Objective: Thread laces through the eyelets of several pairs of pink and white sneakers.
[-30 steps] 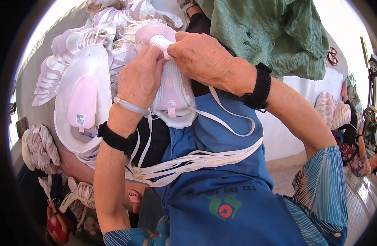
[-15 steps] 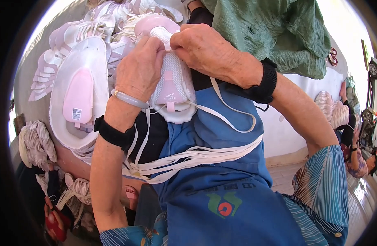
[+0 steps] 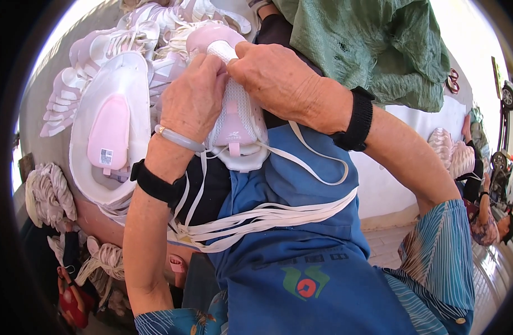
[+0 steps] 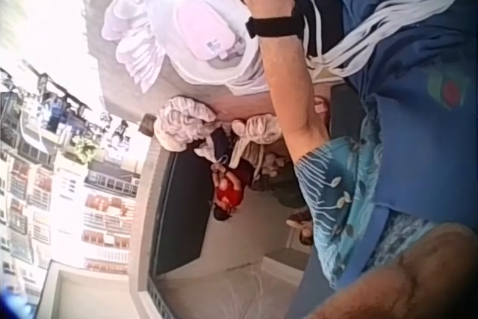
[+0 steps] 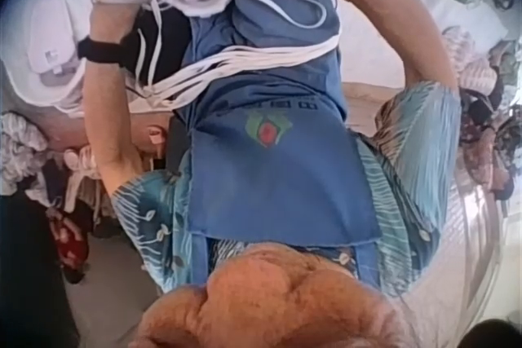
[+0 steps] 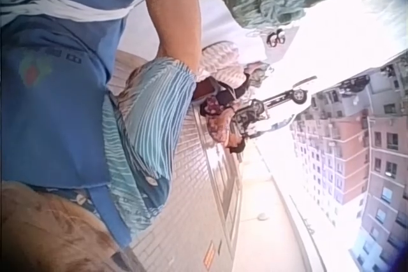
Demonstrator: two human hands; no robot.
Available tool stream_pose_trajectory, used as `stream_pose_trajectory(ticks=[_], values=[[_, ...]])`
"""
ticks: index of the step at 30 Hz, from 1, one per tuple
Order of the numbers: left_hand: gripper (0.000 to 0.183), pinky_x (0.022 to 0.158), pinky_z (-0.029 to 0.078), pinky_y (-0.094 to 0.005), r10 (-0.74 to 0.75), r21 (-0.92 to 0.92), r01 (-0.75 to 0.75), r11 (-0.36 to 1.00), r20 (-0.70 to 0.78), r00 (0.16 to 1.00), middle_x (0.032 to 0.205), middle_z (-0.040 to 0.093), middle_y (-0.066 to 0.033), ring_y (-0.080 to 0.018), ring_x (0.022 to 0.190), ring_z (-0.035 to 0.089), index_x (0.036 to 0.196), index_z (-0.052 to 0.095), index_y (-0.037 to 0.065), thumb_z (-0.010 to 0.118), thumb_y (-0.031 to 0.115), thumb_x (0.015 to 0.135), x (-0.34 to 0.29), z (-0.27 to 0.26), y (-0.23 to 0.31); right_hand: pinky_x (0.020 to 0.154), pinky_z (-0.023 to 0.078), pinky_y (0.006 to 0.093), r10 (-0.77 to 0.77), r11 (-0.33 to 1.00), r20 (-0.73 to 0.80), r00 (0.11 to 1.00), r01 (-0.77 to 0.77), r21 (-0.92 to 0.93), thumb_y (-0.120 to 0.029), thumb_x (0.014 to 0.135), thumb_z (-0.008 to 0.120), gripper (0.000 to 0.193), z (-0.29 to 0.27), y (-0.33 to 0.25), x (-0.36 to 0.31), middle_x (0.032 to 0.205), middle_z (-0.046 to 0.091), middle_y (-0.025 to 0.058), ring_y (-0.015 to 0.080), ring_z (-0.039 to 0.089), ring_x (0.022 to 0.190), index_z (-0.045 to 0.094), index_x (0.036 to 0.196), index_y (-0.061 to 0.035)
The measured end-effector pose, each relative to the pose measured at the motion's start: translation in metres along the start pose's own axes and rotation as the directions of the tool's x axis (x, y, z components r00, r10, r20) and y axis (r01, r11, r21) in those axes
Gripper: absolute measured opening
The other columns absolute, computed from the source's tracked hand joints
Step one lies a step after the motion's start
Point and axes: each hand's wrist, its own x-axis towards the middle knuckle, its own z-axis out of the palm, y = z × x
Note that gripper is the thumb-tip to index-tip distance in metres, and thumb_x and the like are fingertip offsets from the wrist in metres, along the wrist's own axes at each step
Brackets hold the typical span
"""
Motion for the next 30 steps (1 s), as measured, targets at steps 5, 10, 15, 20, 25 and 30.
stream_pose_trajectory(ticks=[5, 10, 15, 20, 25, 30], values=[[0.012, 0.062, 0.05, -0.0449, -0.016, 0.006, 0.016, 1.0, -0.002, 1.0, 0.09, 0.058, -0.0128, -0.0375, 0.076, 0.062, 0.092, 0.055, 0.007, 0.056, 0.019, 0.091, 0.0, 0.001, 0.002, 0.067, 0.055, 0.0427, 0.073, 0.988, -0.005, 0.997, -0.072, 0.139, -0.007, 0.077, 0.063, 0.01, 0.004, 0.004, 0.003, 0.086, 0.061, 0.0206, 0.0378, 0.065, 0.078, 0.065, 0.081, 0.0021], [0.011, 0.07, 0.047, -0.0415, -0.074, -0.062, 0.078, 0.995, 0.064, 0.995, 0.093, 0.059, -0.0166, -0.0371, 0.084, 0.06, 0.096, 0.055, 0.002, 0.057, 0.012, 0.091, -0.001, -0.005, 0.005, 0.067, 0.051, 0.0423, -0.01, 0.991, -0.039, 0.999, 0.015, 0.136, -0.007, 0.084, 0.057, 0.012, 0.006, 0.01, 0.004, 0.08, 0.059, 0.0197, 0.0355, 0.063, 0.074, 0.062, 0.084, 0.0035], [0.011, 0.071, 0.047, -0.0358, -0.141, -0.183, 0.153, 0.971, 0.074, 0.987, 0.086, 0.06, -0.0139, -0.0283, 0.078, 0.06, 0.096, 0.057, 0.001, 0.058, 0.009, 0.089, -0.007, -0.008, -0.002, 0.072, 0.053, 0.0427, 0.015, 0.967, -0.036, 0.999, -0.006, 0.254, -0.006, 0.078, 0.06, 0.009, -0.002, 0.016, 0.004, 0.08, 0.064, 0.0225, 0.0371, 0.065, 0.078, 0.065, 0.081, 0.0014], [0.016, 0.071, 0.049, -0.0379, -0.28, -0.374, 0.328, 0.868, 0.177, 0.943, 0.081, 0.062, -0.0161, -0.0311, 0.075, 0.062, 0.093, 0.06, 0.001, 0.064, 0.013, 0.083, -0.007, -0.013, -0.005, 0.068, 0.051, 0.0437, 0.074, 0.959, -0.057, 0.996, -0.055, 0.277, -0.005, 0.081, 0.06, 0.01, 0.004, 0.011, 0.001, 0.078, 0.061, 0.0234, 0.0397, 0.063, 0.076, 0.062, 0.085, 0.0034], [0.021, 0.073, 0.049, -0.0379, -0.262, -0.319, 0.307, 0.897, 0.178, 0.949, 0.08, 0.063, -0.016, -0.0322, 0.077, 0.063, 0.094, 0.061, 0.001, 0.063, 0.016, 0.08, -0.004, -0.013, -0.01, 0.068, 0.051, 0.045, 0.08, 0.975, -0.06, 0.995, -0.066, 0.212, -0.004, 0.081, 0.058, 0.008, 0.008, -0.001, 0.007, 0.079, 0.06, 0.0235, 0.0398, 0.063, 0.079, 0.058, 0.084, 0.0036], [0.019, 0.072, 0.047, -0.0312, -0.274, -0.276, 0.311, 0.909, 0.164, 0.948, 0.076, 0.061, -0.0085, -0.0192, 0.072, 0.059, 0.095, 0.062, 0.001, 0.064, 0.013, 0.081, -0.002, -0.013, -0.005, 0.069, 0.054, 0.0439, 0.121, 0.976, 0.011, 0.993, -0.121, 0.181, -0.005, 0.077, 0.061, 0.013, 0.004, 0.005, 0.002, 0.086, 0.063, 0.0233, 0.039, 0.065, 0.079, 0.063, 0.086, 0.0037]])
